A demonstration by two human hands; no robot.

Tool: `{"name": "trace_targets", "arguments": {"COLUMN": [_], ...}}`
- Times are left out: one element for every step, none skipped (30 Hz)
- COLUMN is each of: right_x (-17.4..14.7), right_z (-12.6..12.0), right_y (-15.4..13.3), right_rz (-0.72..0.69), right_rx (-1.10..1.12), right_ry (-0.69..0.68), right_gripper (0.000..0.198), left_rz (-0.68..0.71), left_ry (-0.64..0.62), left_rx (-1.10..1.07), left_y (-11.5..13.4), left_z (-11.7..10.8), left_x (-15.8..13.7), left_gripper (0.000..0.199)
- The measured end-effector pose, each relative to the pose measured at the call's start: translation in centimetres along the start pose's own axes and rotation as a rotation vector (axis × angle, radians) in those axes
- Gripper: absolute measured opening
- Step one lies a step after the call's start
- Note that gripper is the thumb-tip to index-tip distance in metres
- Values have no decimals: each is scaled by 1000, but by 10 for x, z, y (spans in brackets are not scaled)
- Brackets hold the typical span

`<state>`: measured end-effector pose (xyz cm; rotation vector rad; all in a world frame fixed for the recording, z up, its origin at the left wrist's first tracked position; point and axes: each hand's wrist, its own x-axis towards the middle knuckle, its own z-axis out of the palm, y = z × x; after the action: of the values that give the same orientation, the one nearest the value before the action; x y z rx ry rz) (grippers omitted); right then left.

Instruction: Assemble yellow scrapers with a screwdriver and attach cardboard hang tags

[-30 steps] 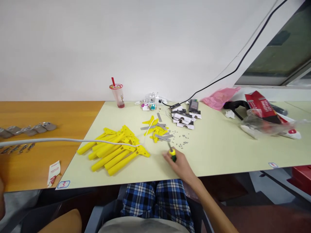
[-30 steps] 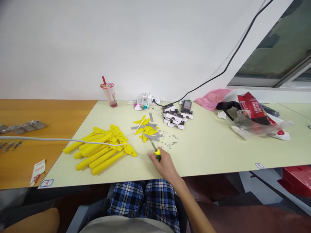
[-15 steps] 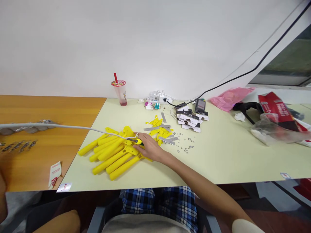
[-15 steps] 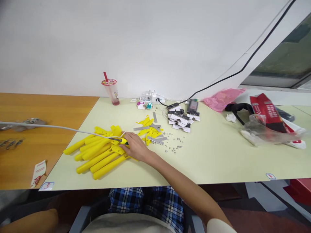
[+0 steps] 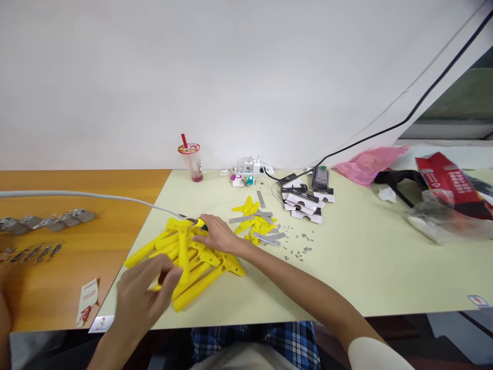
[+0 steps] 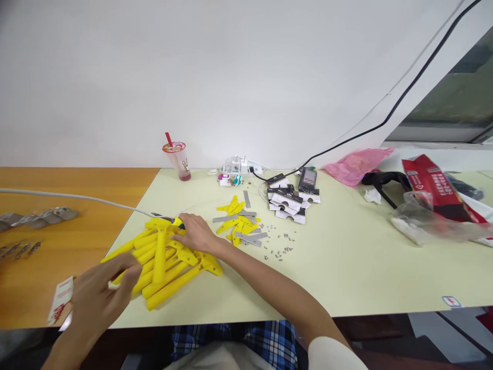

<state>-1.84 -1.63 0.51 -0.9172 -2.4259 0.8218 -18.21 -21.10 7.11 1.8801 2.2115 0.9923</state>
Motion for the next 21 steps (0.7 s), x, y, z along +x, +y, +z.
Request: {"name": "trace_targets", "arguments": {"right_x": [-1,-4,-9,-15,-24,-35,-47,-60,-74,-88,-103,-118,-132,-147,-161,-174,-188,-200,-212,-223,-234], "right_z": [-1,-3,-5,-9,-13,-18,-24,-31,-39,-47,-55,-62,-70,-77,-84,-90,-96,-101,-105,-108,-111], "right_y": [-1,-2,-3,-2,-1,2,6,11,17,23,30,37,43,49,54,58,61,64,67,69,70], "right_rz": [-3,-12,-26,-42,-60,-81,-97,-114,-129,-131,-120,-97,-63,-14,33,77,125,172,220,261,292], "right_rx": [-5,-4,0,2,1,-2,-6,-9,-6,-2,7,26,46,61,80,103,126,155,193,235,277], "right_ry": [-3,-4,-2,7,24,44,71,97,122,159,199,231,256,283,310,343,377,411,440,479,532], "right_gripper": [45,43,40,36,32,28,25,21,19,17,18,19,21,23,25,28,30,31,31,31,33], "left_rz": [-4,-41,-74,-97,-116,-134,-157,-182,-207,-229,-242,-249,-254,-254,-250,-240,-216,-190,-164,-136,-112], "left_ry": [-13,-31,-62,-94,-127,-170,-210,-244,-274,-288,-291,-284,-269,-248,-222,-195,-179,-168,-171,-190,-221], "left_rx": [40,153,246,316,362,381,386,381,371,362,356,352,352,354,354,343,313,266,205,130,51], "left_y": [0,-1,-2,-3,-3,-3,-2,-1,1,3,6,8,9,10,10,11,11,12,15,18,23], "left_z": [14,27,37,45,51,55,57,57,57,55,53,49,44,38,31,23,15,8,2,-2,-3], "left_x": [11,19,26,30,32,34,35,36,37,38,38,38,36,33,28,21,12,1,-11,-24,-38], "left_gripper": [41,40,39,39,40,41,43,44,46,48,51,53,54,56,57,59,60,60,59,58,55]}}
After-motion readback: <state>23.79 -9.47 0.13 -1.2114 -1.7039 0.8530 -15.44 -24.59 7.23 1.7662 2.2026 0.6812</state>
